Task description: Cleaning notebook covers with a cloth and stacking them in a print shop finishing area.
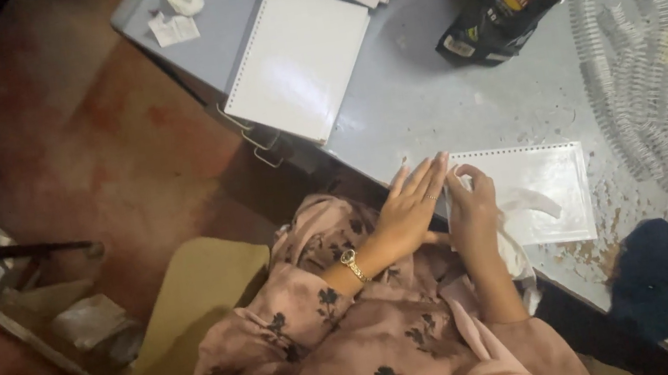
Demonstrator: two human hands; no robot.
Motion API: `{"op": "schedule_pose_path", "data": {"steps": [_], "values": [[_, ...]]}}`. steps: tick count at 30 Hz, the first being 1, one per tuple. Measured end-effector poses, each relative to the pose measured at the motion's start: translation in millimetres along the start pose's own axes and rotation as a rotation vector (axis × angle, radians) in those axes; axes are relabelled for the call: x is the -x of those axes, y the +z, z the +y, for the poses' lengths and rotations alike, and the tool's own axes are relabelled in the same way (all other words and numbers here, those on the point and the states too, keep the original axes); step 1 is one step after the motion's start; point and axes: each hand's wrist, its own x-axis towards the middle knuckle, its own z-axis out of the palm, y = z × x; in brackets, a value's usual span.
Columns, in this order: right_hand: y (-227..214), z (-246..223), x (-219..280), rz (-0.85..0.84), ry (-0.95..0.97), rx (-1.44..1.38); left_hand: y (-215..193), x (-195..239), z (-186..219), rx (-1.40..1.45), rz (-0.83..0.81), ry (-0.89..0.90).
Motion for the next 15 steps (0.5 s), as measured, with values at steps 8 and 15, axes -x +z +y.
{"op": "schedule_pose_path", "data": {"steps": [8,15], "values": [[-40,75,-33,0.200,0.996,-0.305,-6,3,5,0.100,0.003,-0.006],[-45,147,-30,0.510,0.918,-0.500,-14,0,5,0.032,0.018,0.015]]}}
